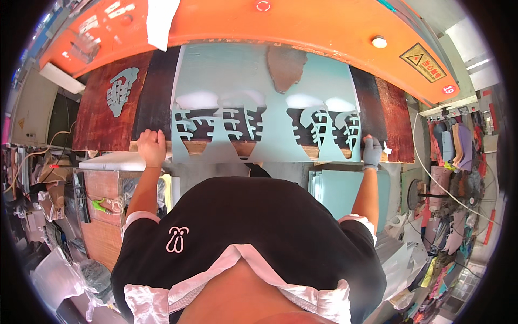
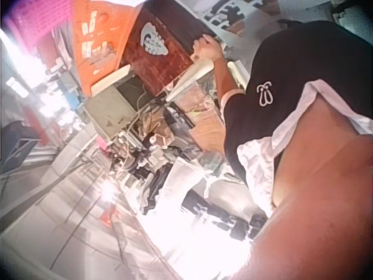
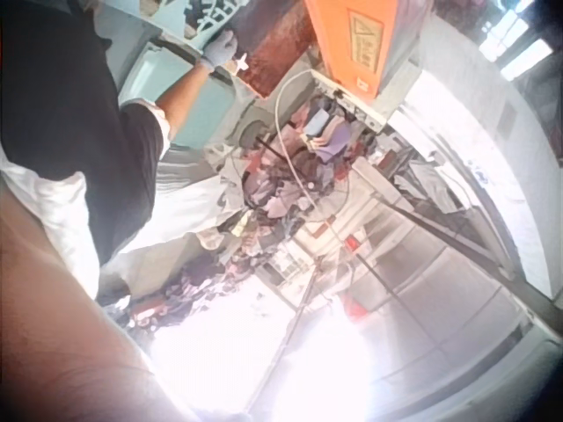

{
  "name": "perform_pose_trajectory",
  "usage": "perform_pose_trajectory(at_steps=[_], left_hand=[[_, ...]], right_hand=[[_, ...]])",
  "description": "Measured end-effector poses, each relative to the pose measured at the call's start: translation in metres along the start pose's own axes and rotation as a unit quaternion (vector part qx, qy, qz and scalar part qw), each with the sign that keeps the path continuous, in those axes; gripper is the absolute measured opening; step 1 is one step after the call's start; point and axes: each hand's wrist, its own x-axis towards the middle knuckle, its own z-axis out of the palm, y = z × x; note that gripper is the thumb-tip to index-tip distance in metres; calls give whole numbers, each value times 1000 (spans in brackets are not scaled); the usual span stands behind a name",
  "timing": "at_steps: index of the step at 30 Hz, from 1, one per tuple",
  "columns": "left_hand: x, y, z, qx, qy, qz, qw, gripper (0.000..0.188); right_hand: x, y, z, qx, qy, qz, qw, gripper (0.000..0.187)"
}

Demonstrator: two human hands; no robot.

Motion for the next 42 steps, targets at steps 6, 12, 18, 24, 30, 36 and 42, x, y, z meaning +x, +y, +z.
perform_pose_trajectory(at_steps=[6,12,18,24,30,36,42], left_hand=[[-52,14,-43,-15,-17,-6,1000,28],[-76,18,-80,-38,-148,-128,980,26],[-46,120,-90,-335,-124,13,934,26],[-55,218,-37,-127,-283,262,914,50],[-70,211,-32,-146,-249,246,925,50],[-68,215,-34,-148,-240,248,927,51],[-68,215,-31,-158,-225,251,928,51]], right_hand=[[-39,-70,40,10,12,-139,990,50],[-89,-179,182,-180,-164,-191,951,80],[-150,-227,173,-363,-184,-85,909,89],[-153,-190,172,-290,-171,-133,932,77],[-85,-204,87,51,111,-179,976,30],[-101,-239,112,-277,-75,-271,919,79],[-163,-211,164,-362,-189,-89,909,88]])
